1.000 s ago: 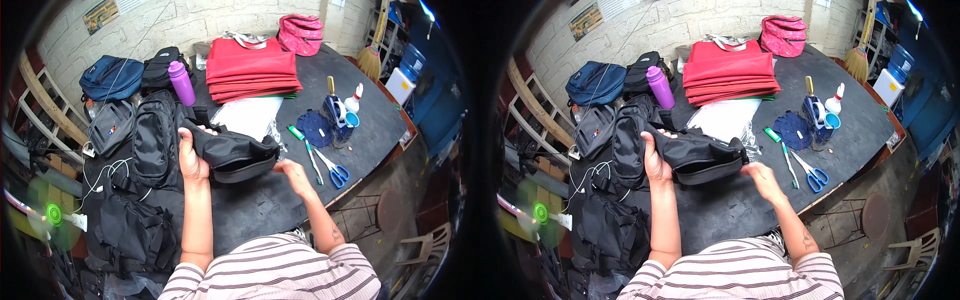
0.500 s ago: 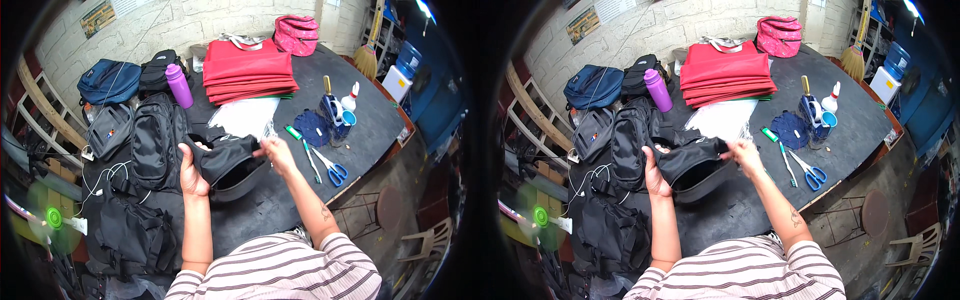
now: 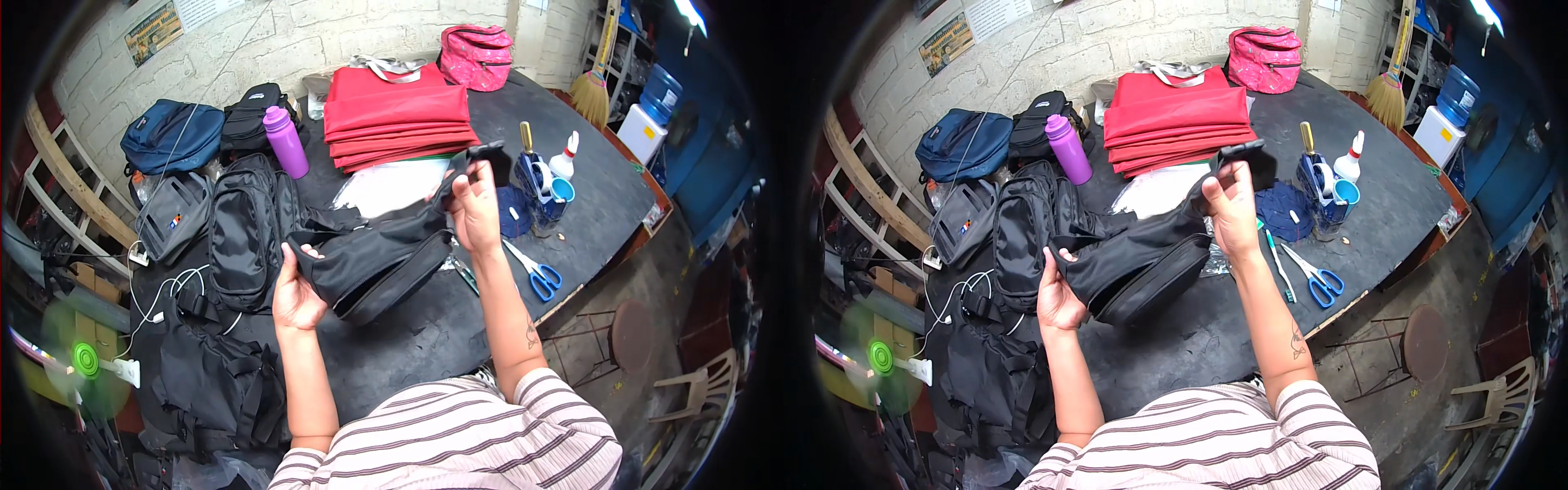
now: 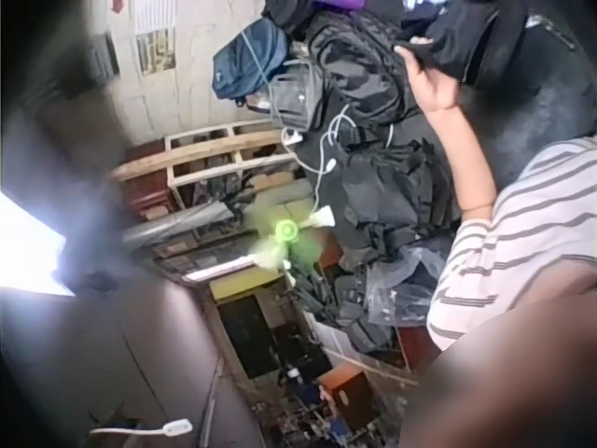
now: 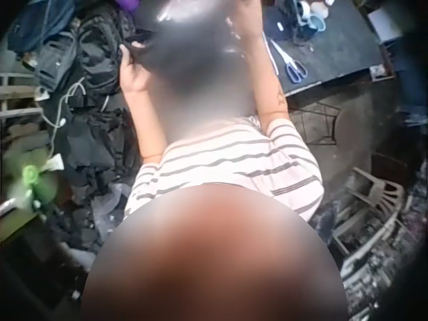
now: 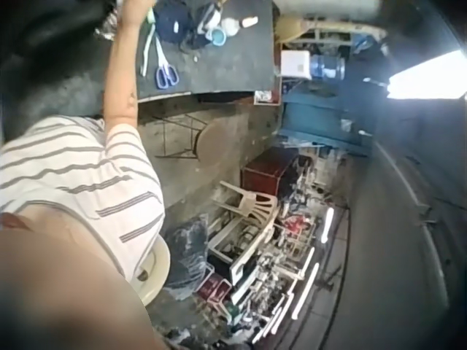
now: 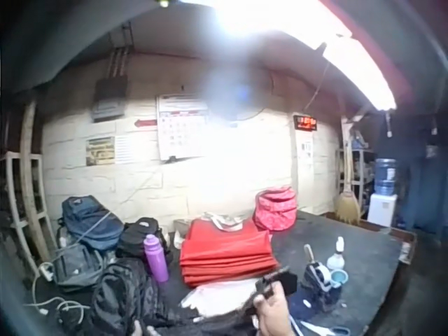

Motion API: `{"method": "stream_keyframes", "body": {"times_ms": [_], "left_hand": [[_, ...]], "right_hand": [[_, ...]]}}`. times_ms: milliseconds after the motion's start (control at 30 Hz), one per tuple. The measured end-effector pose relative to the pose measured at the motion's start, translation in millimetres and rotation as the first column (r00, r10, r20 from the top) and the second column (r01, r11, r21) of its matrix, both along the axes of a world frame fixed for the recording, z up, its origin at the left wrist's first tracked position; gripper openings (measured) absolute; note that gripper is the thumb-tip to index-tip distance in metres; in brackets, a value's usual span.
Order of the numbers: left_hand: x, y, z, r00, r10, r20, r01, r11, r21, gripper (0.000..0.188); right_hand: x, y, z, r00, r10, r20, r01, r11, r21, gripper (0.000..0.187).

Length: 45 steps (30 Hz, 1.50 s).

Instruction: Trimming loose threads from black textile bags using a thread cutter and scissors in a workshop setting.

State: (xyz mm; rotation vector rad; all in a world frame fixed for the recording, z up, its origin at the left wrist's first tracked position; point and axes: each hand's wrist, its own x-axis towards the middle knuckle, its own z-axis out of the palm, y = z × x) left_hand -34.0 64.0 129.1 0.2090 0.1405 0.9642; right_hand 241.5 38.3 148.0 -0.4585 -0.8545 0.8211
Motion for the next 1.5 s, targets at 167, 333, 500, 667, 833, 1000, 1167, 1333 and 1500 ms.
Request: {"method": "stream_keyframes", "body": {"times_ms": [167,333,500,667,833,1000,1167,1333,1500], "left_hand": [[-16,-3,-11,0.999,-0.016,-0.043,0.025,0.974,0.223,0.038],[-12,38,-34,0.973,-0.041,-0.229,0.03,0.998,-0.049,0.035],[-10,47,-72,0.954,-0.159,-0.255,0.148,0.987,-0.06,0.046],[-10,60,-87,0.915,-0.101,-0.391,0.064,0.992,-0.106,0.054],[-11,54,-75,0.957,-0.04,-0.286,0.047,0.999,0.019,0.052],[-12,33,-39,0.959,0.19,-0.211,-0.17,0.979,0.11,0.025],[-13,8,1,0.979,0.07,-0.19,-0.008,0.951,0.308,0.025],[29,-2,41,0.987,-0.118,-0.113,0.15,0.931,0.333,0.029],[62,6,40,0.982,-0.02,-0.187,0.079,0.946,0.315,0.02]], "right_hand": [[-9,-34,41,0.979,-0.151,0.134,0.141,0.987,0.078,0.042],[8,2,22,0.978,-0.049,0.201,0.15,0.837,-0.527,0.019],[28,8,-26,0.998,-0.009,-0.066,-0.01,0.959,-0.284,0.026],[10,-1,-10,0.999,-0.043,0.021,0.046,0.97,-0.237,0.032],[19,5,-19,0.991,-0.121,-0.06,0.106,0.971,-0.216,0.03],[25,3,-31,0.978,-0.159,-0.132,0.129,0.968,-0.214,0.032],[44,11,-36,0.976,-0.122,-0.179,0.085,0.975,-0.204,0.028],[70,21,-55,0.365,-0.179,0.914,0.71,0.688,-0.149,0.021],[12,-29,-15,0.452,-0.505,0.735,0.755,0.655,-0.015,0.011]]}}
